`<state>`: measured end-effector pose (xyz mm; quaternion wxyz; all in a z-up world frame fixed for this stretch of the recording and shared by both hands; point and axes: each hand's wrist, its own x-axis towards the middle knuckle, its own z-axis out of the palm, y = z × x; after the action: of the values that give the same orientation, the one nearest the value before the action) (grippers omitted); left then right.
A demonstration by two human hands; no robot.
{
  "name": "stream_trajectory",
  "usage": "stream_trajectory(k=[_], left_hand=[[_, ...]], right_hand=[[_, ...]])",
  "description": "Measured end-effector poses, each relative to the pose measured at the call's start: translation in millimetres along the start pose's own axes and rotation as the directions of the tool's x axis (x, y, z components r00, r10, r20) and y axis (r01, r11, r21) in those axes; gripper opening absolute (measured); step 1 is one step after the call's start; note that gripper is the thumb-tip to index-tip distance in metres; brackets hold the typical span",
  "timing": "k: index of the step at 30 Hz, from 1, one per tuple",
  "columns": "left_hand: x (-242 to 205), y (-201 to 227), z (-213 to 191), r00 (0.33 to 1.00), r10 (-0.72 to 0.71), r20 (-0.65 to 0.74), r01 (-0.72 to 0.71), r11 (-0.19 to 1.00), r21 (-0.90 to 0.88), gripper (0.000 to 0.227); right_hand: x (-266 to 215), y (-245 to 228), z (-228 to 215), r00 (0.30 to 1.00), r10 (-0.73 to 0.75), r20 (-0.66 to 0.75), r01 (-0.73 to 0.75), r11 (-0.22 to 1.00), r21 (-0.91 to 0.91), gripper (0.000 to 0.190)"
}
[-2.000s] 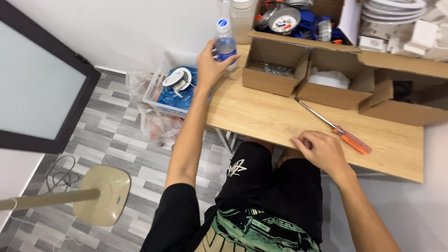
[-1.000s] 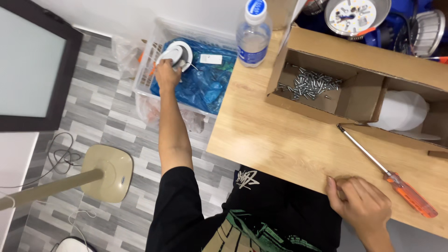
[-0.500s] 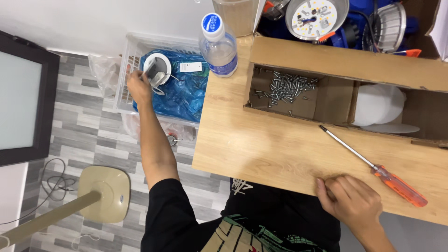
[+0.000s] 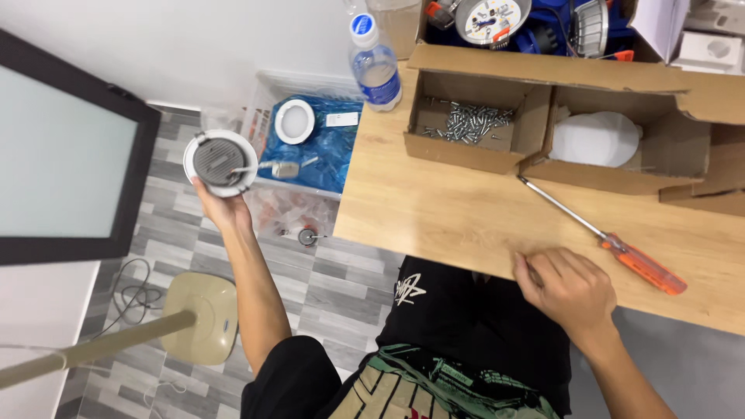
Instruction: The person assembles LED light fixtures at a wooden table. They use a screwdriver to tighten screws on the LED modules, attach white plastic rings, and place the components into cardboard boxes.
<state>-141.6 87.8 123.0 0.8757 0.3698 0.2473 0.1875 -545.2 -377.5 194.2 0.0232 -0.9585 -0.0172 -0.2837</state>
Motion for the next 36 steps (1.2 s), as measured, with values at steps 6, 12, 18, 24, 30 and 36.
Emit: stream_trajectory(k=[6, 12, 18, 24, 30, 36], left_hand=[[-80, 89, -27, 0.962, -0.146, 0.231, 0.209, 0.937, -0.278, 0.053], [-214, 154, -14, 0.875, -0.116, 0.469, 0.247, 0.942, -0.226, 0.067], [-282, 103, -38, 0.865, -0.367, 0.343, 0.327, 0.929, 0.171, 0.053], [-359, 0, -64, 0.620, -0.627, 0.473, 0.509, 0.779, 0.365, 0.025], [-436, -29, -58, 0.459, -0.667, 0.588, 0.531, 0.736, 0.420, 0.026], [-482, -55, -50, 0.219, -0.414, 0.883, 0.204, 0.905, 0.374, 0.034]], right_hand=[[-15, 5, 11, 0.999, -0.003, -0.048, 0.003, 1.000, -0.015, 0.047], [-14, -2, -6, 0.970, 0.240, 0.036, -0.242, 0.942, 0.231, 0.020], [-4, -58, -41, 0.982, 0.161, -0.103, -0.072, 0.810, 0.582, 0.026], [-23, -107, -60, 0.974, 0.122, -0.193, 0.065, 0.664, 0.745, 0.060], [-32, -122, -57, 0.951, 0.294, -0.095, -0.130, 0.659, 0.740, 0.100], [-46, -117, -47, 0.889, 0.458, 0.012, -0.309, 0.581, 0.753, 0.085]])
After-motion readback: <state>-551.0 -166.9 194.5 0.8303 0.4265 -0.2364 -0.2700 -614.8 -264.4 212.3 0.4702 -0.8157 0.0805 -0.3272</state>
